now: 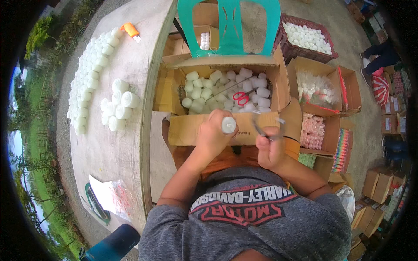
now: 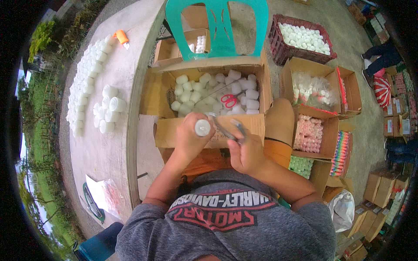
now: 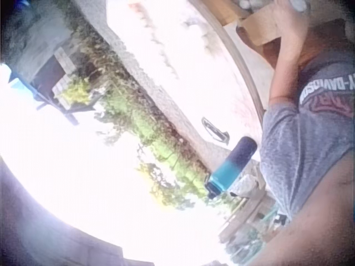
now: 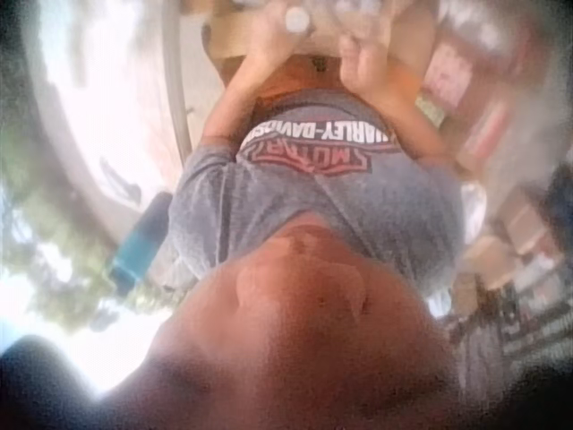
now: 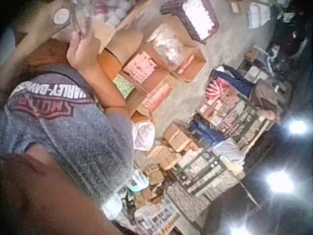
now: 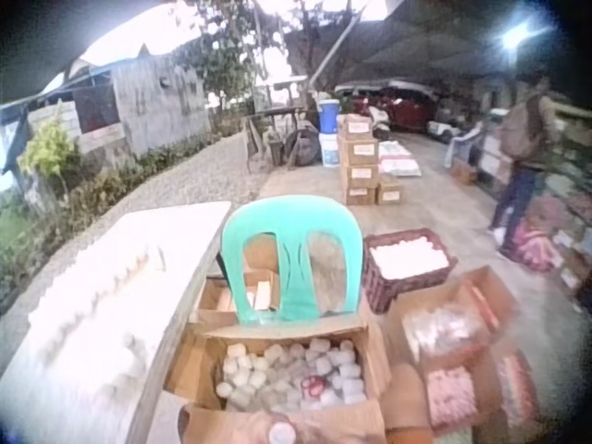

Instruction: The person inserts a wick into small white cylindrical objects, trims the wick with pink scissors, and uses pliers to press the wick into place. The finished items are placed on a wooden table next to a growing pile of completed units.

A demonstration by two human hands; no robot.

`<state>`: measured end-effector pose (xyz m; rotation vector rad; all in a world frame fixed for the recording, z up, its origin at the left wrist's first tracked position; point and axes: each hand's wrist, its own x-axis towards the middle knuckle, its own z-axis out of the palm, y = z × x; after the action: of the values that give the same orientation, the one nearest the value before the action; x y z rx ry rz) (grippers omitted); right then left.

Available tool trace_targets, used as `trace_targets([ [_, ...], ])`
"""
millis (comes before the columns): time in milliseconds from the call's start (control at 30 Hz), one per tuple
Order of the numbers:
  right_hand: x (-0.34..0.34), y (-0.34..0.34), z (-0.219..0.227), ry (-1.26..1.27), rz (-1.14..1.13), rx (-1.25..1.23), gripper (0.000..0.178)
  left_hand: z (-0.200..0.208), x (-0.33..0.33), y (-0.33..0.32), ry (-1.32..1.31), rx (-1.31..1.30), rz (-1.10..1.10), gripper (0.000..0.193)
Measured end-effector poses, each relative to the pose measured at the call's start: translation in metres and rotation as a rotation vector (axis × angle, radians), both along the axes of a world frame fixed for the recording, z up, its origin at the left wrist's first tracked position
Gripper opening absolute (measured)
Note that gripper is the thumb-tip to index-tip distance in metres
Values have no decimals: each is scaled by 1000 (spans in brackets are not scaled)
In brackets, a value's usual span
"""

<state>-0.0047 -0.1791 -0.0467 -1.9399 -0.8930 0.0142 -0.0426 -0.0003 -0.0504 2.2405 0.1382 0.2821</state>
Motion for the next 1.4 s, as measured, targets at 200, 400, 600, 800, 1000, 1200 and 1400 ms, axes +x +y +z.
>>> trace_targets([
  [200,-5,2,-7,34,-67,111,16,6,2,-1,63,30,-24,35],
  [400,14,11,-7,261,-74,-98,22,15,28,7,228,9,-19,38],
  [600,39,1,-21,472,-236,154,24,-24,83,102,322,206,186,26],
  [800,39,-6,-36,481,-200,56,26,-106,94,130,815,1057,-204,26],
  [1000,41,-10,-44,507,-201,88,27,-132,93,130,760,1187,-334,36],
  [1200,42,-5,-32,321,-262,-1,22,-39,72,102,486,442,-75,48],
  [1400,56,25,-20,347,-87,214,34,17,44,37,272,430,-160,48],
])
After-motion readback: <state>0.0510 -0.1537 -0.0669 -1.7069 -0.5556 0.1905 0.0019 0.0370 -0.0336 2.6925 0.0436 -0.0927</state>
